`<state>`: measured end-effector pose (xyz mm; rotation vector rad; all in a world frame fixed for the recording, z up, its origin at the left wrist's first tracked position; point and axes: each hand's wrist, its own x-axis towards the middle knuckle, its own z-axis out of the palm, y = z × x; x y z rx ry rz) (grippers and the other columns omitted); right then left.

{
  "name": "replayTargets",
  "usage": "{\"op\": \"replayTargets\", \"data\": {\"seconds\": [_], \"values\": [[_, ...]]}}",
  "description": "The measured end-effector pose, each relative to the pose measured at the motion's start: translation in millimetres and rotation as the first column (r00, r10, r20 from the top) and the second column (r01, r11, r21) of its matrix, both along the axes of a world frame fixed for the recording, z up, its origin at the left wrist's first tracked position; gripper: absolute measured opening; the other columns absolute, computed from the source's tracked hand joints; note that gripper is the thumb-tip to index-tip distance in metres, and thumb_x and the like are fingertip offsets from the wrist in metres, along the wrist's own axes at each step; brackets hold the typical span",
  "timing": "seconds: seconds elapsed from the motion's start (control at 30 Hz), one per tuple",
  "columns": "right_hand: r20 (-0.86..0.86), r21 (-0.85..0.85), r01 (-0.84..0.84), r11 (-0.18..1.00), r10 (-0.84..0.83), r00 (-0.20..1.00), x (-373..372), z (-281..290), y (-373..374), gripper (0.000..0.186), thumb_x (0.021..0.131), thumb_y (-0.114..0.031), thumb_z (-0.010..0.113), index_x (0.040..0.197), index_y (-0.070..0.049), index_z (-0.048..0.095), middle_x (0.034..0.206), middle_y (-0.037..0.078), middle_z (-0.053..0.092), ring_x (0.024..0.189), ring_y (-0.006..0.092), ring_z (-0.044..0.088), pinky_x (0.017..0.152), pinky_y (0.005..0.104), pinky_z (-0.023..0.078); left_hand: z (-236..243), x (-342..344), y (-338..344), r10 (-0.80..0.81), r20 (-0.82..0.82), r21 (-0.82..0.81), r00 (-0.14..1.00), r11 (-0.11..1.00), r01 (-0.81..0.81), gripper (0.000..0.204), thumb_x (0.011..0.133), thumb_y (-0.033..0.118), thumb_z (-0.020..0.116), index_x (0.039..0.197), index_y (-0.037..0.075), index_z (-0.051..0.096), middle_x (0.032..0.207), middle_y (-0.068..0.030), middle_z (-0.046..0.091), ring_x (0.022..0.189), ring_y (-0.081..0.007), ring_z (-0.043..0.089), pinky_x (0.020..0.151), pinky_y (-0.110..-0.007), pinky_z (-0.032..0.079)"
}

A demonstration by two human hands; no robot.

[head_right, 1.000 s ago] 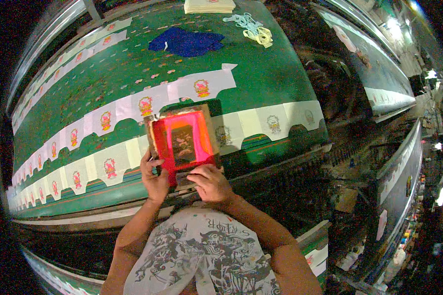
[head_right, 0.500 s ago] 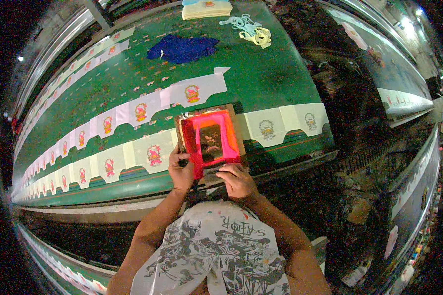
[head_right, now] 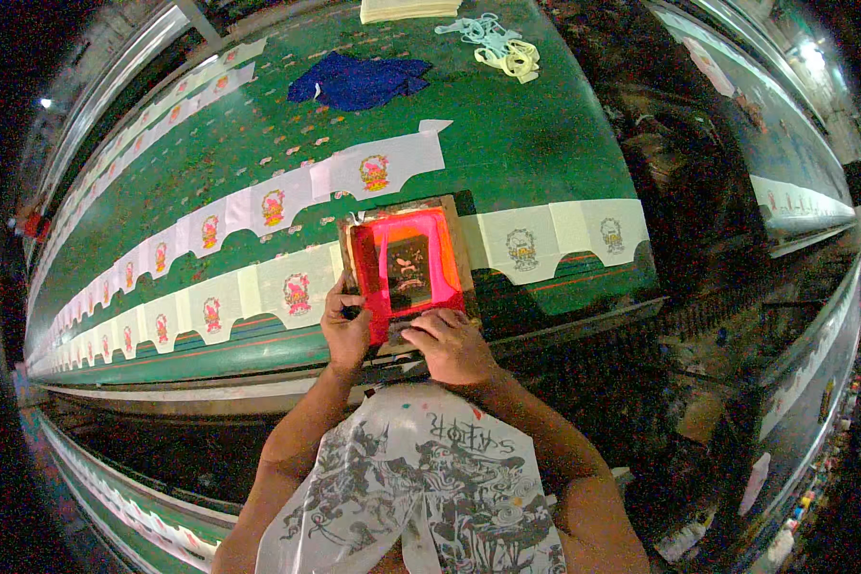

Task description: The person uses a pink-framed screen to rub pink ink onto a moving strip of white fabric with printed motifs on a green conveyor table. The person repeatedly lifts and repositions the screen along the fabric, then walks along the line to continue the same action further down the strip.

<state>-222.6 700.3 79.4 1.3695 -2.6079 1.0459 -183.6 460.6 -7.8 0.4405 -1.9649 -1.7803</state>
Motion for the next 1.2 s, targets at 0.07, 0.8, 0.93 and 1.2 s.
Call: {"op": "replayTargets", "data": {"seconds": [0.07, 0.8, 0.93, 1.2], "values": [[-0.064, 0.120, -0.048, 0.992, 0.056, 0.996, -4, 9, -9, 0.031, 0.091, -0.010, 0.071, 0.122, -0.009, 0.077, 0.122, 0.008, 0.069, 0.119, 0.0299, 0.066, 0.104, 0.0463, 0.054, -1, 0, 0, -0.012, -0.011, 0.000, 1.000, 1.000, 0.012, 0.033, 0.079, -0.018, 0.070, 0.103, 0.004, 0.072, 0.166, -0.0220, 0.055, 0.147, -0.0281, 0.058, 0.120, -0.038, 0.046], [-0.040, 0.388, 0.092, 0.917, -0.083, 0.996, -130, 12, -72, 0.044, 0.087, 0.000, 0.067, 0.130, -0.006, 0.073, 0.131, 0.015, 0.070, 0.125, 0.0390, 0.065, 0.112, 0.0503, 0.052, 7, 5, -15, -0.075, 0.037, 0.073, 0.997, 0.995, 0.072, 0.032, 0.090, -0.011, 0.073, 0.119, 0.002, 0.074, 0.160, -0.0256, 0.055, 0.148, -0.0359, 0.055, 0.120, -0.043, 0.044], [-0.142, 0.397, 0.112, 0.911, -0.060, 0.988, -74, 3, -62, 0.043, 0.088, -0.005, 0.069, 0.131, -0.006, 0.074, 0.131, 0.012, 0.069, 0.118, 0.0373, 0.066, 0.107, 0.0507, 0.054, 7, 4, -22, -0.104, 0.034, -0.034, 0.994, 0.994, 0.105, 0.035, 0.088, -0.011, 0.074, 0.120, 0.004, 0.074, 0.157, -0.0250, 0.056, 0.145, -0.0377, 0.057, 0.121, -0.044, 0.045], [-0.065, 0.343, 0.063, 0.937, -0.043, 0.997, -11, 14, -40, 0.041, 0.086, -0.005, 0.068, 0.127, -0.006, 0.076, 0.129, 0.011, 0.070, 0.116, 0.0370, 0.068, 0.101, 0.0527, 0.056, 5, 2, -23, -0.091, 0.040, -0.100, 0.995, 0.990, 0.095, 0.038, 0.086, -0.012, 0.075, 0.119, 0.006, 0.074, 0.154, -0.0246, 0.058, 0.144, -0.0402, 0.058, 0.121, -0.047, 0.045]]}}
